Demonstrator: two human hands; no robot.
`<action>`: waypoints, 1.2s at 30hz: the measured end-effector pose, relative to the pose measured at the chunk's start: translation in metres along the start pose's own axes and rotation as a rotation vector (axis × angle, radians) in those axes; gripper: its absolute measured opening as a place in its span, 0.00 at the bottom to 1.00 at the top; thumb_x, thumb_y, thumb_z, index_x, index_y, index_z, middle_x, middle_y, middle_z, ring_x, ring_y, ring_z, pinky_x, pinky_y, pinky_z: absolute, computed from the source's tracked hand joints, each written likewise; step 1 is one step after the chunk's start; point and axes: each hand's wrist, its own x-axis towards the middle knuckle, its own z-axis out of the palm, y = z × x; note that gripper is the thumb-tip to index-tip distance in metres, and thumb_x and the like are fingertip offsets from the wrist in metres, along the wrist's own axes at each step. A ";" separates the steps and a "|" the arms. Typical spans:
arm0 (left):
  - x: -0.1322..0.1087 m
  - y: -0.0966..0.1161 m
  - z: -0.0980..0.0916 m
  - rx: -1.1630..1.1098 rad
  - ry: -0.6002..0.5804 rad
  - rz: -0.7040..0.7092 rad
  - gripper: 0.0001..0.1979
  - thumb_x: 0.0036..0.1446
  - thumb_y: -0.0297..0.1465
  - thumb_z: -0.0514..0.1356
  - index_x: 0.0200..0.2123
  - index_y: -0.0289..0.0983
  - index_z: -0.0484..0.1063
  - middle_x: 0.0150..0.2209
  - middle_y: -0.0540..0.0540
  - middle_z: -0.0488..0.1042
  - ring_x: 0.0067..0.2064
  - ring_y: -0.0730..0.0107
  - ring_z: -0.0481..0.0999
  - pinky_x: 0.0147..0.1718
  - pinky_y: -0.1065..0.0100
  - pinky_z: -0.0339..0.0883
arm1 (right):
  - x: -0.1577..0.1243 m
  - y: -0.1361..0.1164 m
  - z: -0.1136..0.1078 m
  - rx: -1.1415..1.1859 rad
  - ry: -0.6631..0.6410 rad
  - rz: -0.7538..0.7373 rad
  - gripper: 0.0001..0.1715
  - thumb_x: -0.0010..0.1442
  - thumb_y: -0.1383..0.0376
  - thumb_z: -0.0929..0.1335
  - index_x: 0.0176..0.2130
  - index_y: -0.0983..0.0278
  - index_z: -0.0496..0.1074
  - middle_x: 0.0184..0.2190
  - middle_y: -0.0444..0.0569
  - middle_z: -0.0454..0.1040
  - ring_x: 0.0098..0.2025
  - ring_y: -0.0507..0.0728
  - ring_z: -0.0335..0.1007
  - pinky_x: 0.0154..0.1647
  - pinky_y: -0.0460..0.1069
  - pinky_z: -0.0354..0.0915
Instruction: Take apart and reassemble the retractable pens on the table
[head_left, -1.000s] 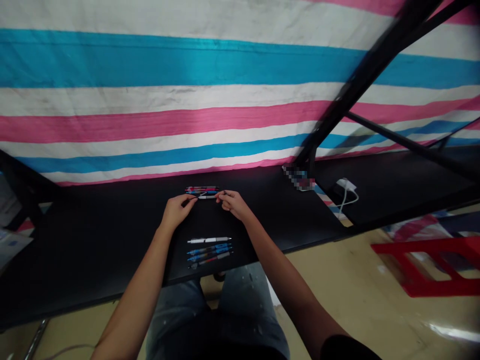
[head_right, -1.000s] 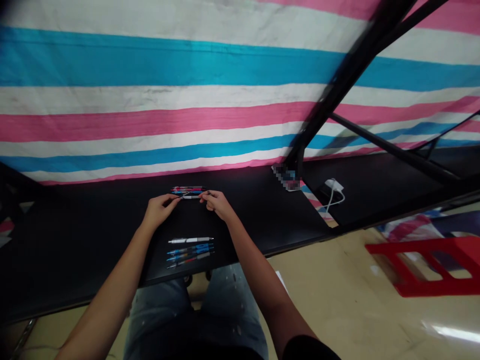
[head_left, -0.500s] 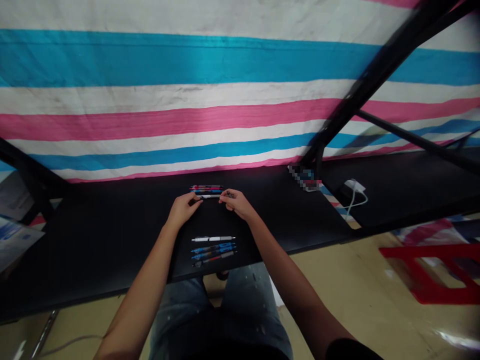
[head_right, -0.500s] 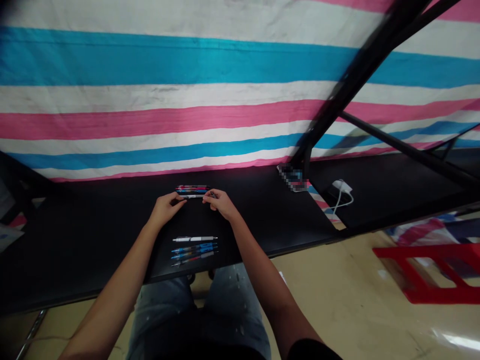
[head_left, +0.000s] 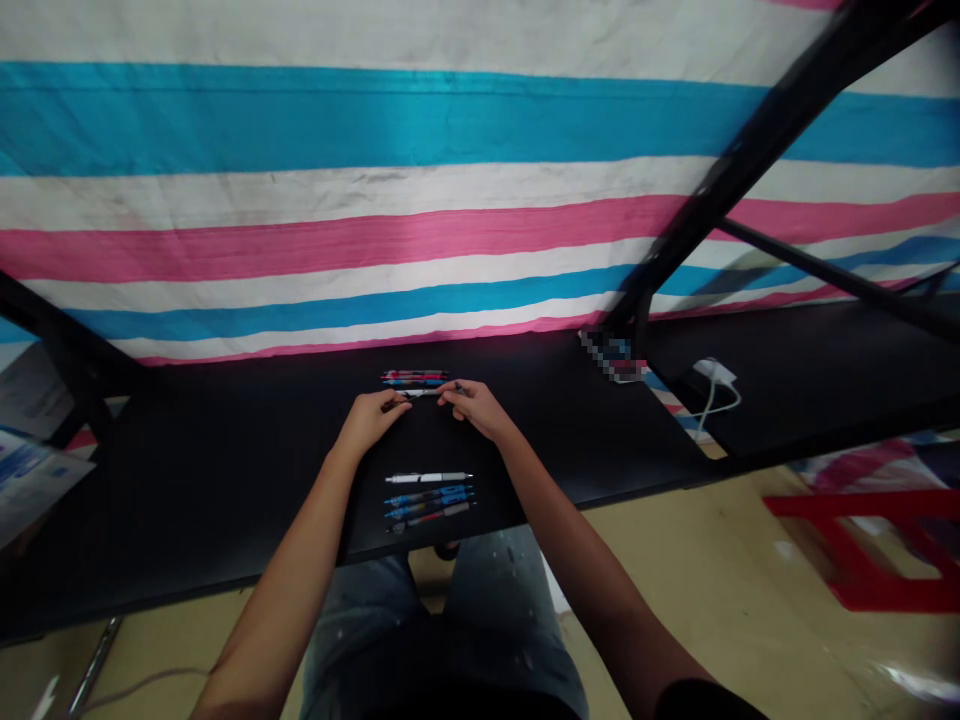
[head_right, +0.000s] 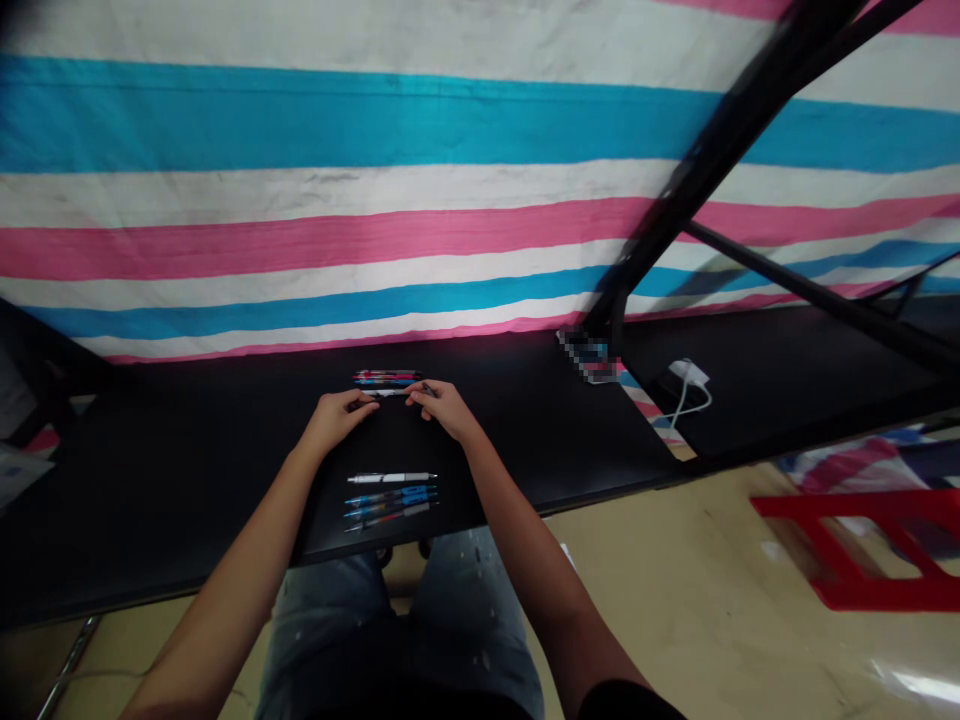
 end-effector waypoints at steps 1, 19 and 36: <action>0.000 -0.001 0.000 -0.015 -0.010 -0.015 0.12 0.60 0.40 0.64 0.34 0.37 0.79 0.26 0.49 0.79 0.27 0.68 0.76 0.29 0.70 0.66 | 0.000 0.000 0.000 -0.008 -0.001 0.001 0.18 0.55 0.55 0.74 0.41 0.65 0.78 0.33 0.47 0.77 0.21 0.46 0.59 0.22 0.45 0.53; 0.002 -0.005 0.002 0.020 0.088 0.049 0.10 0.61 0.38 0.64 0.38 0.37 0.80 0.34 0.46 0.82 0.32 0.66 0.78 0.34 0.68 0.70 | 0.000 0.001 -0.002 -0.076 -0.017 -0.024 0.15 0.57 0.56 0.72 0.39 0.64 0.78 0.37 0.48 0.78 0.22 0.46 0.61 0.24 0.45 0.57; 0.000 -0.003 0.005 0.004 0.009 0.085 0.11 0.63 0.38 0.63 0.38 0.38 0.82 0.37 0.45 0.83 0.35 0.64 0.79 0.37 0.67 0.69 | 0.003 0.010 -0.003 0.001 -0.001 -0.043 0.16 0.55 0.55 0.75 0.38 0.63 0.76 0.34 0.47 0.79 0.23 0.48 0.60 0.23 0.46 0.58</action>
